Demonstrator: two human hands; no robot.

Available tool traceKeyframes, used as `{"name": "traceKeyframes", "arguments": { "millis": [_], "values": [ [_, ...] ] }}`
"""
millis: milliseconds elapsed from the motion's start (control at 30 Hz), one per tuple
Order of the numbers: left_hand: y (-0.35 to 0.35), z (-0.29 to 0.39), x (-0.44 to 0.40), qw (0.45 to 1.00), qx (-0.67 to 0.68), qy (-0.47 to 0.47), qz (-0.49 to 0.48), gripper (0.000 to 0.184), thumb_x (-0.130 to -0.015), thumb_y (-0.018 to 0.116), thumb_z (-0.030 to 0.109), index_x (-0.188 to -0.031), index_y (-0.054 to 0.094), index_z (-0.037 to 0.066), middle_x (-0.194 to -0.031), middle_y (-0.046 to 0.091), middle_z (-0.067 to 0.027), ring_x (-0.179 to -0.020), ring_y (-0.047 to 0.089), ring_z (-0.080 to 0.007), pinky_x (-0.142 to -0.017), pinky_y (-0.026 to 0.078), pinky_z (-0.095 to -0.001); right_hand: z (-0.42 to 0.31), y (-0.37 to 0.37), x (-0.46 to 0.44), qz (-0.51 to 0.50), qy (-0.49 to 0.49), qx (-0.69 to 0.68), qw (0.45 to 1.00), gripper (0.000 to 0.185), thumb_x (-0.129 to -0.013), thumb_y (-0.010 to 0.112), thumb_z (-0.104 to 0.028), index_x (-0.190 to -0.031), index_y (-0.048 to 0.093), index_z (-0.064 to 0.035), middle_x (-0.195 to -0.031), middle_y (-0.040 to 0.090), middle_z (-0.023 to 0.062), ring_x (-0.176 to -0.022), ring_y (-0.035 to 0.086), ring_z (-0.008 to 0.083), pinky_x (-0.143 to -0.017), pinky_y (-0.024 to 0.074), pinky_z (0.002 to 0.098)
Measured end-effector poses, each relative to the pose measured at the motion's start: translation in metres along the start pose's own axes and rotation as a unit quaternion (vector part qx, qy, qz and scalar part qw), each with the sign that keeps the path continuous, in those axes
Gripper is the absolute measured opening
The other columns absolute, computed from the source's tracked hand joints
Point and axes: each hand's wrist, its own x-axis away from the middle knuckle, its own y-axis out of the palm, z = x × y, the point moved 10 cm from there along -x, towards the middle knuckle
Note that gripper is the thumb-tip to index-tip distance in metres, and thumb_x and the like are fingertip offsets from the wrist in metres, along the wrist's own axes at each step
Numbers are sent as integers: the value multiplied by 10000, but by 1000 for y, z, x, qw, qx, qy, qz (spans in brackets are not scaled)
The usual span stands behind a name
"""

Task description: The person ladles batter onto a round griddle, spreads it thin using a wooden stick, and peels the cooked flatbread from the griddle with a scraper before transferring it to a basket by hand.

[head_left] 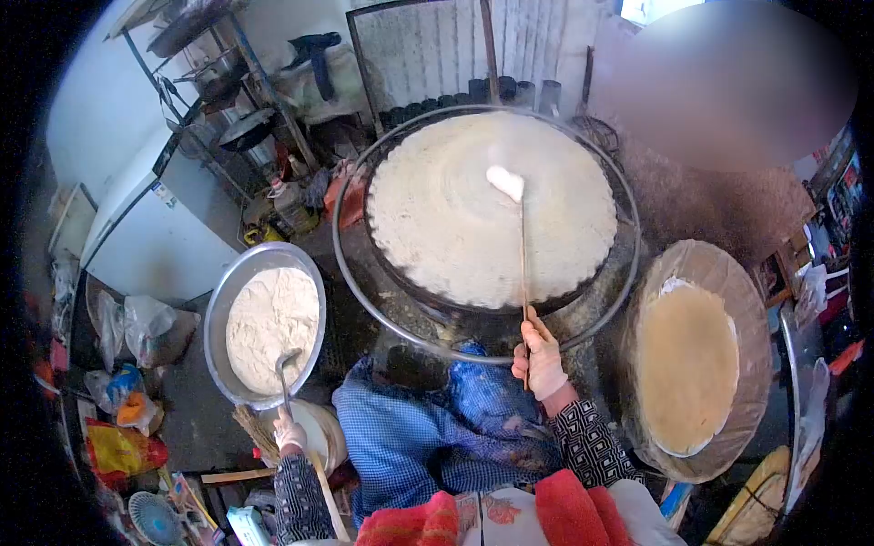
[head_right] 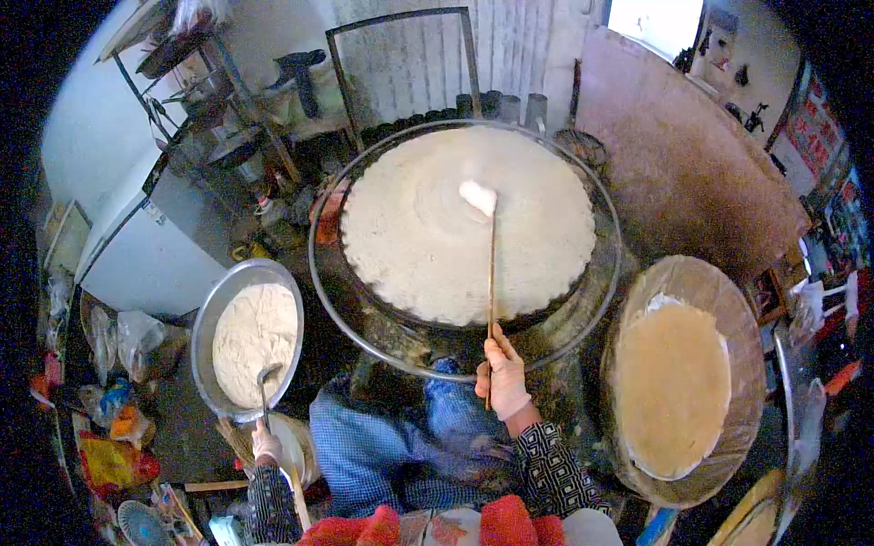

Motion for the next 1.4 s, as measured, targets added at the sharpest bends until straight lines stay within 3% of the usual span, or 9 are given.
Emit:
{"name": "traceKeyframes", "arguments": {
  "millis": [233, 267, 467, 800, 900, 1100, 1233, 1333, 1400],
  "values": [
    [7, -16, 36, 930, 343, 92, 98, 693, -860, 559, 64, -1494, 280, 87, -1299, 543, -255, -1137, 555, -355, -996, 417, -390, 6, 26, -21, -15, 33, 46, 998, 502, -942, 623, -259, -1416, 460, -236, -516, 469, 22, -354, 396, 142, -331, 341, 323],
    [0, -18, 32, 900, 263, 217, 270, 655, -906, 537, 78, -1504, 269, 94, -1118, 611, -158, -891, 609, -238, -776, 513, -345, 7, 29, -28, -25, 30, 53, 998, 496, -941, 618, -249, -1412, 466, -245, -514, 471, 26, -349, 401, 146, -329, 344, 327],
    [-117, 139, 104, 755, 626, 195, -15, 621, -957, 528, 133, -1517, 262, 176, -826, 477, 34, -523, 386, -25, -393, 280, -161, 9, 43, -41, -90, 56, -28, 994, 475, -946, 587, -274, -1407, 479, -240, -531, 461, 4, -361, 377, 118, -343, 318, 282],
    [-123, 459, 159, 772, 488, 373, -162, 605, -952, 544, 128, -1504, 308, 205, -757, 510, 9, -509, 448, -83, -412, 395, -244, 41, 12, 28, -98, 7, -120, 988, 356, -981, 552, -319, -1331, 510, -366, -552, 491, 16, -359, 352, 123, -366, 296, 295],
    [-93, 508, 143, 770, 448, 448, -84, 599, -960, 564, 143, -1501, 313, 198, -846, 562, -34, -586, 484, -112, -421, 422, -264, 39, 18, 37, -123, 20, -109, 986, 378, -973, 564, -346, -1344, 496, -365, -553, 445, 0, -379, 350, 113, -379, 299, 285],
    [-46, 508, 189, 797, 425, 344, -256, 640, -978, 529, 182, -1529, 207, 223, -996, 555, -140, -585, 528, -180, -461, 490, -322, 62, 46, 30, -114, 86, -63, 988, 427, -978, 559, -360, -1388, 442, -352, -530, 405, -3, -390, 347, 109, -385, 307, 282],
    [-50, 501, 216, 724, 541, 239, -355, 598, -953, 560, 162, -1471, 261, 157, -854, 538, -101, -556, 553, -191, -445, 505, -321, 69, 68, 21, -96, 91, -8, 991, 443, -975, 575, -303, -1403, 464, -275, -491, 391, -22, -361, 326, 90, -355, 274, 264],
    [-91, 493, 217, 634, 592, 345, -359, 215, -926, 598, 131, -1092, 499, 36, -734, 553, -50, -588, 570, -152, -453, 481, -267, 46, 57, 26, -91, 18, 101, 991, 431, -969, 580, -260, -1387, 500, -193, -504, 425, -29, -361, 344, 73, -344, 270, 241],
    [-105, 476, 214, 472, 703, 226, -481, 148, -958, 571, 158, -972, 557, 12, -721, 543, -9, -563, 519, -72, -476, 436, -176, 16, 40, 50, -83, -9, 151, 985, 431, -963, 584, -240, -1377, 512, -146, -521, 454, -30, -374, 373, 67, -347, 284, 229]
  ]
}}
